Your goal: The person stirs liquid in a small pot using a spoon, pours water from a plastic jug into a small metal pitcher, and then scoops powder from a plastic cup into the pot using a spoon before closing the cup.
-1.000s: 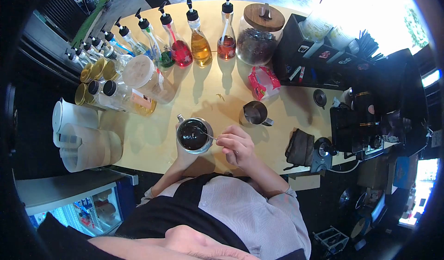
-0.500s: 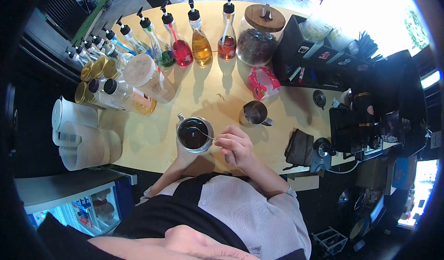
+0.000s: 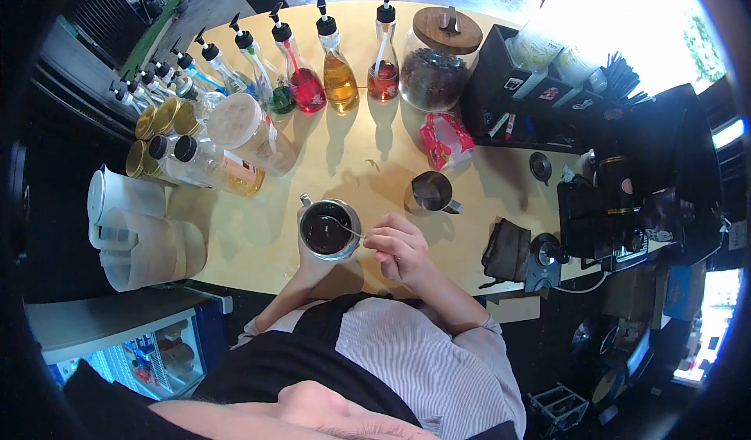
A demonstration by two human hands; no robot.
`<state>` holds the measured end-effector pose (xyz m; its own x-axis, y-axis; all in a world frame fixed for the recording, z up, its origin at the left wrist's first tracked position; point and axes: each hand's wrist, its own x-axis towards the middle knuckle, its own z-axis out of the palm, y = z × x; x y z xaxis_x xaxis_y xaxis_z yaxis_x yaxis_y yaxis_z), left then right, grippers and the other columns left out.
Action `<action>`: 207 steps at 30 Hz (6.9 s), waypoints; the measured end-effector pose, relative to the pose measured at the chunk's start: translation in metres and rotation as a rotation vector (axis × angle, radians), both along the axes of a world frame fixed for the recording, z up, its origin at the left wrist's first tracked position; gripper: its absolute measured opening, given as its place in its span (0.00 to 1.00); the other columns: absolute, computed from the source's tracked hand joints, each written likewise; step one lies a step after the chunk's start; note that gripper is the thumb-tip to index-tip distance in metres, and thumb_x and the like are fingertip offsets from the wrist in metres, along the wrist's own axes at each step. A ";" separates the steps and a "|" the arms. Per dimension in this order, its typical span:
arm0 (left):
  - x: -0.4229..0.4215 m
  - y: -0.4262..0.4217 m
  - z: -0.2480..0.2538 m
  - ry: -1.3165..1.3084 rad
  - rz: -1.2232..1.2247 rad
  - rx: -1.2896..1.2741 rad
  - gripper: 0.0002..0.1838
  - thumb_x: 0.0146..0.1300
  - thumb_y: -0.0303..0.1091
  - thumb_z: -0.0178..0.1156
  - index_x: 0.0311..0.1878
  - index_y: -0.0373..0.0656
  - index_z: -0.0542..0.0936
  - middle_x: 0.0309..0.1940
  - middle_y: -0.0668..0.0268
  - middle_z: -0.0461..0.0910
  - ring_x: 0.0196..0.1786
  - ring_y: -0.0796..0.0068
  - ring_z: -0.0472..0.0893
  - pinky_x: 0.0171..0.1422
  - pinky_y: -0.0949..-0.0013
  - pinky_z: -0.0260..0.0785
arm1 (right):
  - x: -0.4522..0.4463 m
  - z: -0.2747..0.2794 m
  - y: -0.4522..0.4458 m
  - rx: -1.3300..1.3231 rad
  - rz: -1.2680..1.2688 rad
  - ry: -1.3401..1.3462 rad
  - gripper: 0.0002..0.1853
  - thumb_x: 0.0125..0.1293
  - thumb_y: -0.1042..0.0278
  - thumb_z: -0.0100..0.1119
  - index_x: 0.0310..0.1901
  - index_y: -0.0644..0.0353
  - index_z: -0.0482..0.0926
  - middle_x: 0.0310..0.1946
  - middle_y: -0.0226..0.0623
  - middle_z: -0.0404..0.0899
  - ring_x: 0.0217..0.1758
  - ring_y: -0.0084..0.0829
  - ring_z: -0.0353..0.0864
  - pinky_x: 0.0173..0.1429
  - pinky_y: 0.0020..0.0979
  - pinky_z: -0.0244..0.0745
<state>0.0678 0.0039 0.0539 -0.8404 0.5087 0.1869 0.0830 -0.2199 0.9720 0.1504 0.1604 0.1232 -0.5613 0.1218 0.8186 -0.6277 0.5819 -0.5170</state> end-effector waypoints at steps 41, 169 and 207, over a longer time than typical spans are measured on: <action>0.001 0.001 0.009 0.092 0.010 -0.029 0.43 0.38 0.29 0.79 0.56 0.40 0.62 0.48 0.59 0.76 0.49 0.70 0.80 0.53 0.67 0.74 | 0.002 -0.002 0.003 -0.049 0.023 -0.011 0.16 0.72 0.58 0.49 0.36 0.64 0.75 0.25 0.40 0.79 0.25 0.37 0.75 0.31 0.33 0.72; -0.015 -0.006 0.011 0.156 -0.116 -0.055 0.42 0.38 0.32 0.80 0.55 0.40 0.63 0.46 0.59 0.79 0.47 0.71 0.81 0.53 0.68 0.74 | 0.014 0.014 -0.023 -0.032 -0.253 -0.202 0.06 0.64 0.80 0.54 0.42 0.63 0.69 0.30 0.41 0.79 0.28 0.38 0.77 0.31 0.33 0.72; -0.014 -0.006 0.002 0.127 -0.130 -0.026 0.43 0.39 0.32 0.80 0.56 0.39 0.62 0.48 0.59 0.78 0.50 0.71 0.80 0.57 0.67 0.72 | 0.013 0.016 -0.008 0.016 -0.212 -0.157 0.11 0.72 0.65 0.47 0.38 0.64 0.75 0.28 0.40 0.80 0.31 0.35 0.80 0.32 0.30 0.76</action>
